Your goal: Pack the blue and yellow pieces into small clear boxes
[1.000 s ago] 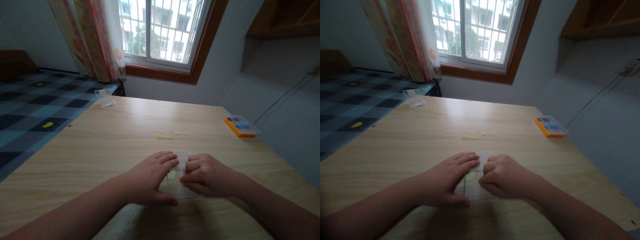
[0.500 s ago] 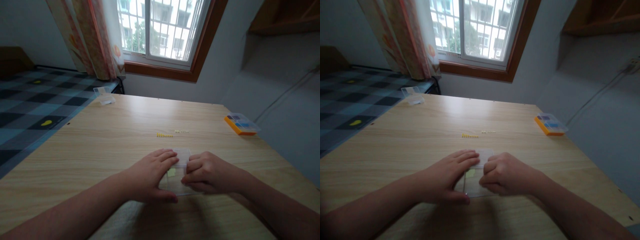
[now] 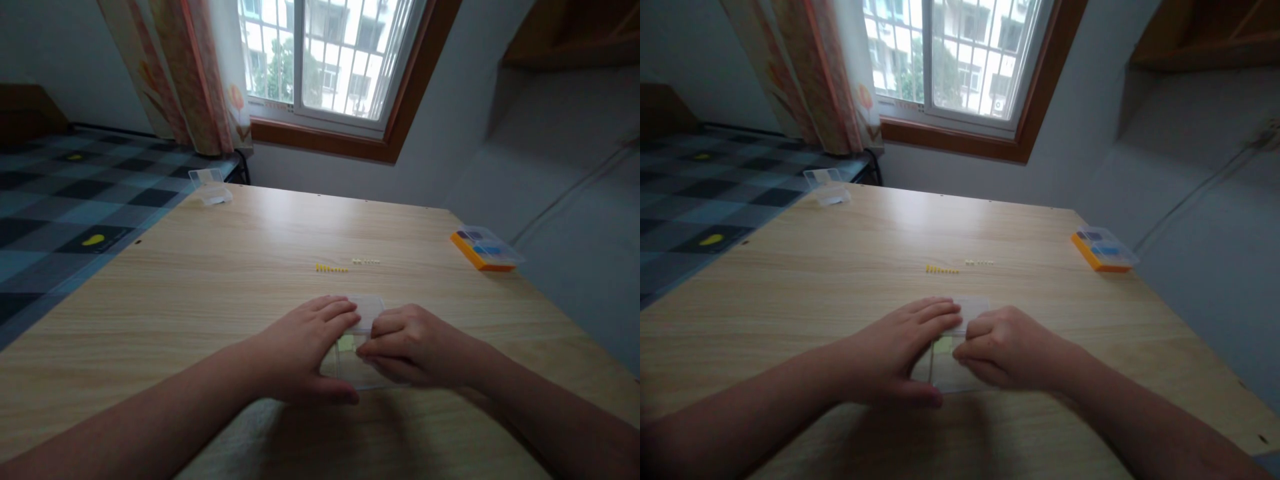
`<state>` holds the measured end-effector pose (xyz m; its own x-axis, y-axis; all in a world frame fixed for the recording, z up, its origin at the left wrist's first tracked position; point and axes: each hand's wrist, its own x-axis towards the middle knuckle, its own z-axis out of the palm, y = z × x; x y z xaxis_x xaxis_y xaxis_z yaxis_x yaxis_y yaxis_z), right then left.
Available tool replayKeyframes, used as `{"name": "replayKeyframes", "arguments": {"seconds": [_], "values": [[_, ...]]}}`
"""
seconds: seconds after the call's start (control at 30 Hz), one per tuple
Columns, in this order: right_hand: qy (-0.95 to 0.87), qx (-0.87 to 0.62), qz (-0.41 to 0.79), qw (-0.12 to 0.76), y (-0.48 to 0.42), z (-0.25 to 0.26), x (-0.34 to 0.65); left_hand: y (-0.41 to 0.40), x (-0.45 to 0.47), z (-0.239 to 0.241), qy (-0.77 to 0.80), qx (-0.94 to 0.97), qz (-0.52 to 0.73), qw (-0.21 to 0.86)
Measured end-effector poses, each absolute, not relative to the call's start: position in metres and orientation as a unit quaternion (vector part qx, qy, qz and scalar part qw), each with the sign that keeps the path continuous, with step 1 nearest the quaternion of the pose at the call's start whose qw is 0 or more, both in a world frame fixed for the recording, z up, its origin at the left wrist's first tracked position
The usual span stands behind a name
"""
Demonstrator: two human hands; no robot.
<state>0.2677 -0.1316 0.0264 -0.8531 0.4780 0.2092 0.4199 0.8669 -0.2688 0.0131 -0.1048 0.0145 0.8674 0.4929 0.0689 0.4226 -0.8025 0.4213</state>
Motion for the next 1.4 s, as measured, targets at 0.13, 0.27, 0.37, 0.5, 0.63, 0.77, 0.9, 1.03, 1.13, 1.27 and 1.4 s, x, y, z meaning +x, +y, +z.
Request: {"name": "replayKeyframes", "arguments": {"seconds": [0.13, 0.27, 0.37, 0.5, 0.63, 0.77, 0.9, 1.03, 1.13, 1.27, 1.4], "values": [[-0.959, -0.233, 0.102, 0.123, -0.1315, 0.0272, 0.2671, -0.1054, 0.0137, 0.0152, 0.242, 0.944, 0.089, 0.203], [-0.96, -0.237, 0.087, 0.123, -0.1319, 0.0274, 0.2656, -0.1053, 0.0139, 0.0168, 0.244, 0.945, 0.082, 0.204], [-0.959, -0.24, 0.081, 0.127, -0.1326, 0.0282, 0.2643, -0.1051, 0.0139, 0.0167, 0.242, 0.945, 0.083, 0.201], [-0.958, -0.244, 0.081, 0.13, -0.1332, 0.0298, 0.2631, -0.1054, 0.0142, 0.0162, 0.244, 0.945, 0.083, 0.2], [-0.957, -0.244, 0.083, 0.13, -0.1326, 0.0292, 0.2636, -0.1051, 0.0142, 0.0164, 0.245, 0.944, 0.083, 0.204], [-0.957, -0.243, 0.083, 0.132, -0.1318, 0.027, 0.2629, -0.1048, 0.0139, 0.0172, 0.245, 0.945, 0.082, 0.202], [-0.957, -0.242, 0.077, 0.142, -0.1317, 0.0266, 0.2611, -0.1055, 0.014, 0.0178, 0.245, 0.944, 0.084, 0.205], [-0.957, -0.243, 0.075, 0.143, -0.1318, 0.0266, 0.2621, -0.1057, 0.0141, 0.0169, 0.244, 0.945, 0.078, 0.203], [-0.954, -0.248, 0.087, 0.142, -0.1321, 0.0265, 0.2637, -0.105, 0.0142, 0.0161, 0.245, 0.943, 0.084, 0.209], [-0.946, -0.224, 0.123, 0.202, -0.133, 0.0279, 0.2646, -0.1048, 0.0144, 0.0159, 0.246, 0.941, 0.09, 0.214], [-0.902, -0.226, 0.116, 0.348, -0.1245, 0.034, 0.2678, -0.1061, 0.0139, 0.0175, 0.245, 0.941, 0.093, 0.215]]}}
